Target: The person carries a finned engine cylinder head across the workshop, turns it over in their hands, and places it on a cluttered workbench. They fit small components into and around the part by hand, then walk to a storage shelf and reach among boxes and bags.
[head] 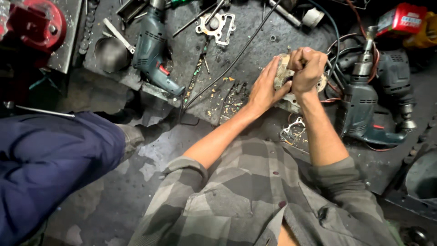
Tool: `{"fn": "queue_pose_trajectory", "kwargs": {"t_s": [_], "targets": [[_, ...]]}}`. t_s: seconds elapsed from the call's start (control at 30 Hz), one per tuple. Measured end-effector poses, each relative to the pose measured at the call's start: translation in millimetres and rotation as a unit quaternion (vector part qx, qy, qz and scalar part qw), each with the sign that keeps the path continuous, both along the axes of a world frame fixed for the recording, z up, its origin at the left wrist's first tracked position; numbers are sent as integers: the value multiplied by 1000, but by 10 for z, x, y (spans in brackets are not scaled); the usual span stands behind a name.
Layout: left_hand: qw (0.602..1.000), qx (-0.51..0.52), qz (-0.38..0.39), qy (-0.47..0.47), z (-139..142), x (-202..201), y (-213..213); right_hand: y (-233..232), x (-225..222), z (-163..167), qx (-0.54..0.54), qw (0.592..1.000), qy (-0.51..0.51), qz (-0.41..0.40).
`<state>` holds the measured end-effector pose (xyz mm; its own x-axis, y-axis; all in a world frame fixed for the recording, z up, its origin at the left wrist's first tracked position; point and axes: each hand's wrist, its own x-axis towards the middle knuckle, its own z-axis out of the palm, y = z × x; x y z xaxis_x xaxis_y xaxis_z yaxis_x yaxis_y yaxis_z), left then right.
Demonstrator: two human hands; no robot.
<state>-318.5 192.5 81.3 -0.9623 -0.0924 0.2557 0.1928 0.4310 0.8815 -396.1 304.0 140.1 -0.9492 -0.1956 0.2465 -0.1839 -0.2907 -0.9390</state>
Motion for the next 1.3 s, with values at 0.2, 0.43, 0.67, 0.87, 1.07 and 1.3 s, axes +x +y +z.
{"fn": "queue_pose_trajectory", "kwargs": {"t_s": [0.2,0.43,0.67,0.87,1.07,1.3], "targets": [[1000,-12,6,-6,-34,-13,6,29,-35,62,15,999,-5,31],[1000,-19,2,-11,-24,-5,-25,70,-63,176,53,994,12,96],[999,-25,-1,-24,20,0,-27,227,-281,250,51,962,-38,264],[999,-26,-5,-21,30,6,-26,286,-509,309,106,915,-70,384],[999,-26,2,-20,-13,0,-12,193,-111,349,173,975,1,139],[1000,-14,11,-19,-165,-18,25,-66,220,-75,2,997,-11,-72]]}}
